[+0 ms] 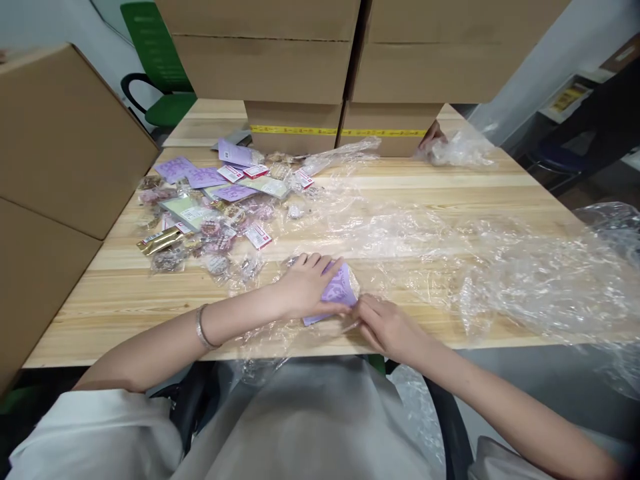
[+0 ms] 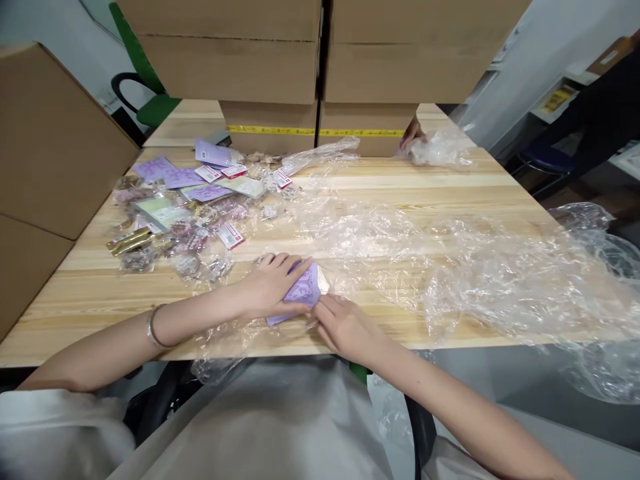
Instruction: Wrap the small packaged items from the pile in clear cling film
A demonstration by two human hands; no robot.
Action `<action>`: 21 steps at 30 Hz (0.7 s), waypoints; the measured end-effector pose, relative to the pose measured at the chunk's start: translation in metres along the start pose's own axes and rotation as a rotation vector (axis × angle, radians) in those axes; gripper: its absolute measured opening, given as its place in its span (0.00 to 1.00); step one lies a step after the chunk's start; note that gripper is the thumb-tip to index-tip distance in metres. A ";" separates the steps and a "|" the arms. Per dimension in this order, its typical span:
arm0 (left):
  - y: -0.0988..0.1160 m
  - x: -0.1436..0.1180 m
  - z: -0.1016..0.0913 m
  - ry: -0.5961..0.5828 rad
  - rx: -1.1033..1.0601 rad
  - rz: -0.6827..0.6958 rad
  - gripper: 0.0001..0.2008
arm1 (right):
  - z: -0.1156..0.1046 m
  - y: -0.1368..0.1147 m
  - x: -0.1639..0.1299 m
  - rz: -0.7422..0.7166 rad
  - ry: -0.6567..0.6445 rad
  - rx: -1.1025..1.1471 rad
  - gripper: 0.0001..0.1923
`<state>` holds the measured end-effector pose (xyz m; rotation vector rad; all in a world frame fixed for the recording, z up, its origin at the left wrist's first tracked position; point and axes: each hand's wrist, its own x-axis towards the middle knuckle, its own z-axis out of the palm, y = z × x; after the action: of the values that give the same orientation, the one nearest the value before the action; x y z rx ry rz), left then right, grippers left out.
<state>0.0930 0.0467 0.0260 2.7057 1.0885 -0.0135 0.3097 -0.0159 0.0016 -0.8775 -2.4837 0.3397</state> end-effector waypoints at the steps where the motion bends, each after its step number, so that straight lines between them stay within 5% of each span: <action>1: -0.002 -0.007 -0.007 0.015 -0.039 0.021 0.43 | -0.003 0.000 0.002 0.035 -0.006 0.079 0.06; 5: -0.010 -0.041 -0.039 0.034 -0.260 0.107 0.32 | -0.012 0.005 0.015 0.208 -0.009 0.268 0.01; 8: -0.011 -0.063 -0.049 -0.054 -0.357 0.083 0.35 | -0.010 0.016 0.027 0.373 -0.035 0.272 0.04; 13: -0.005 -0.085 -0.036 -0.106 -0.302 -0.008 0.38 | 0.006 0.033 0.040 0.467 -0.018 0.187 0.08; 19: -0.027 -0.100 -0.030 -0.145 -0.416 -0.005 0.11 | 0.005 0.042 0.045 0.549 -0.118 0.220 0.12; 21: -0.043 -0.099 -0.030 -0.200 -0.599 -0.088 0.11 | 0.002 0.043 0.047 0.575 -0.152 0.225 0.12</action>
<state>-0.0105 0.0154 0.0557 2.0753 0.9611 0.0235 0.2990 0.0468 0.0005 -1.4997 -2.2150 0.8864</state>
